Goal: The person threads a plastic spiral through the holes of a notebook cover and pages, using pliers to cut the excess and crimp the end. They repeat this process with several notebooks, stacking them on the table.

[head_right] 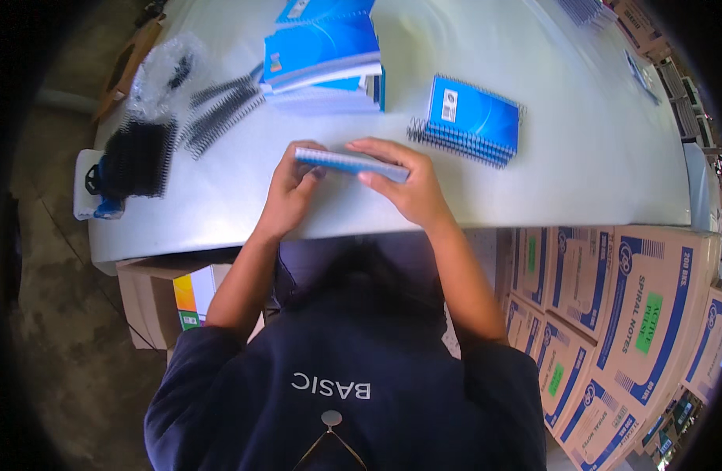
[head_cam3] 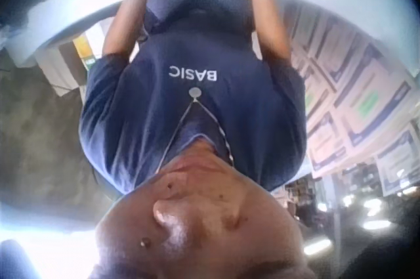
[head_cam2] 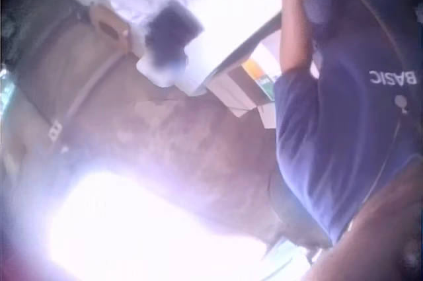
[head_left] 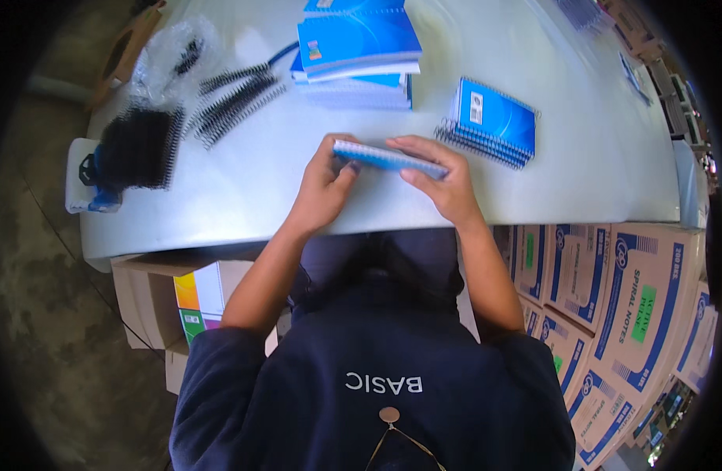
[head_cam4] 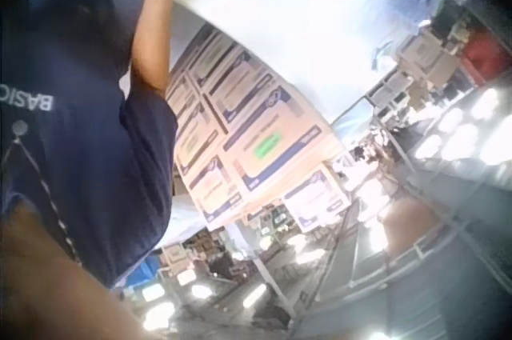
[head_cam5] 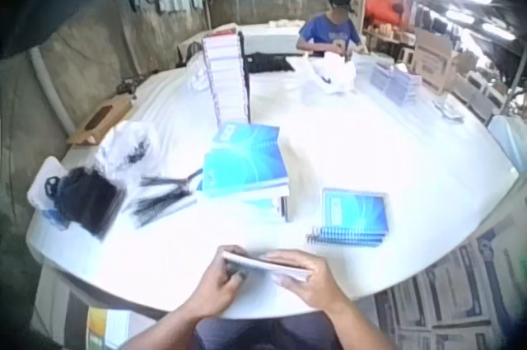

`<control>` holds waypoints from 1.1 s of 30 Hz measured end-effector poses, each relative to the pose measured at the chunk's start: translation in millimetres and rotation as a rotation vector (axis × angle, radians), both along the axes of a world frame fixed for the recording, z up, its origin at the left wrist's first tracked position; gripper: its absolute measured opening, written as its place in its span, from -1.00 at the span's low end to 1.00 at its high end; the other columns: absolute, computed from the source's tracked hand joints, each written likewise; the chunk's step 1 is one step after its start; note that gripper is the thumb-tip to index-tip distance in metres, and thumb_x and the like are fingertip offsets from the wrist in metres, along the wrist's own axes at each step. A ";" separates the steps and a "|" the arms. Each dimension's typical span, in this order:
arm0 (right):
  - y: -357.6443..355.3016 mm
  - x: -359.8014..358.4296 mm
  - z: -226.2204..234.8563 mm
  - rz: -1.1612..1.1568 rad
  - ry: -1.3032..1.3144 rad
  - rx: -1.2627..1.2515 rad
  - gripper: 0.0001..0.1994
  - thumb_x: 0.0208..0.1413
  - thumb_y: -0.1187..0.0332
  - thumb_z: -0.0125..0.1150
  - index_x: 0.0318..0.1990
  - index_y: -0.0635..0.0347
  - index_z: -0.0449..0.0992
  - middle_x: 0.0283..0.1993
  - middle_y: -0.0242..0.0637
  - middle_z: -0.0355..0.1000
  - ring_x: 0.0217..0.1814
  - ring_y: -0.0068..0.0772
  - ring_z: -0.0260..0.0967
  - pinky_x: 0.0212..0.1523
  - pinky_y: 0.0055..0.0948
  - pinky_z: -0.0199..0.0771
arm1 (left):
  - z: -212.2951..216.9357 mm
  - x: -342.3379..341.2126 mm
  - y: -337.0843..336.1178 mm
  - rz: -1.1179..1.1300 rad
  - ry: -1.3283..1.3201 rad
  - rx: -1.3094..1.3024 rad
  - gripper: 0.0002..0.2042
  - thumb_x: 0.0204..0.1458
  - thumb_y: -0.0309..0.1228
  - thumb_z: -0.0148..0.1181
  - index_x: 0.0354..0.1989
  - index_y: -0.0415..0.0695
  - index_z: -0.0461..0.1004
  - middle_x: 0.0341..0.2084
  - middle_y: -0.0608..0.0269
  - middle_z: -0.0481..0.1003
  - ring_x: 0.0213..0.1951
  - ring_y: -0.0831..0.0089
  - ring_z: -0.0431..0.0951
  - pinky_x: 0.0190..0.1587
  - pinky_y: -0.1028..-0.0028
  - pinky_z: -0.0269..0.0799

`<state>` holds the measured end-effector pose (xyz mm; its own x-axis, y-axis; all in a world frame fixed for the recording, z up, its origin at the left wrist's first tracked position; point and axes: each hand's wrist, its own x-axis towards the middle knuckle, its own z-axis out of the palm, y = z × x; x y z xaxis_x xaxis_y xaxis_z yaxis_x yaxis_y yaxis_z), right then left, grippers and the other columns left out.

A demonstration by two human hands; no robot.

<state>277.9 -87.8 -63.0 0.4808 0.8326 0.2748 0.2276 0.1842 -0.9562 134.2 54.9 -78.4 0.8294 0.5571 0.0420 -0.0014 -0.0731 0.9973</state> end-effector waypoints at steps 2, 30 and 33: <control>-4.3 -3.8 -9.5 0.001 0.116 -0.041 -0.73 0.04 0.48 0.22 -0.06 0.28 0.53 -0.18 -0.33 0.53 -0.16 -0.61 0.39 -0.04 -0.57 0.35 | -6.0 3.1 0.3 0.020 0.103 0.442 -0.64 -0.19 -0.67 0.04 -0.12 -0.19 0.34 -0.20 0.12 0.41 -0.09 0.23 0.39 0.01 0.32 0.25; -2.5 -1.9 -15.4 0.013 0.125 -0.065 -0.73 0.10 0.52 0.14 -0.02 0.29 0.50 -0.06 -0.29 0.50 -0.03 -0.58 0.37 0.01 -0.59 0.33 | 41.3 -16.5 61.9 -0.095 0.377 0.364 -0.71 0.18 -0.19 0.03 -0.37 -0.20 0.42 -0.55 0.39 0.33 -0.47 0.64 0.24 -0.38 0.60 0.21; -2.7 -0.9 -15.5 0.059 0.132 -0.062 -0.73 0.10 0.53 0.14 -0.02 0.28 0.50 -0.07 -0.30 0.50 -0.04 -0.59 0.37 0.01 -0.60 0.33 | 40.9 -15.7 65.4 -0.131 0.323 0.206 -0.76 0.15 -0.23 0.08 -0.31 -0.18 0.40 -0.43 0.36 0.38 -0.43 0.64 0.28 -0.38 0.58 0.23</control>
<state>277.0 -90.5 -78.5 0.4593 0.8738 0.1597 0.0899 0.1332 -0.9870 118.5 120.3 -37.5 0.8817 0.4528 -0.1325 0.2867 -0.2913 0.9127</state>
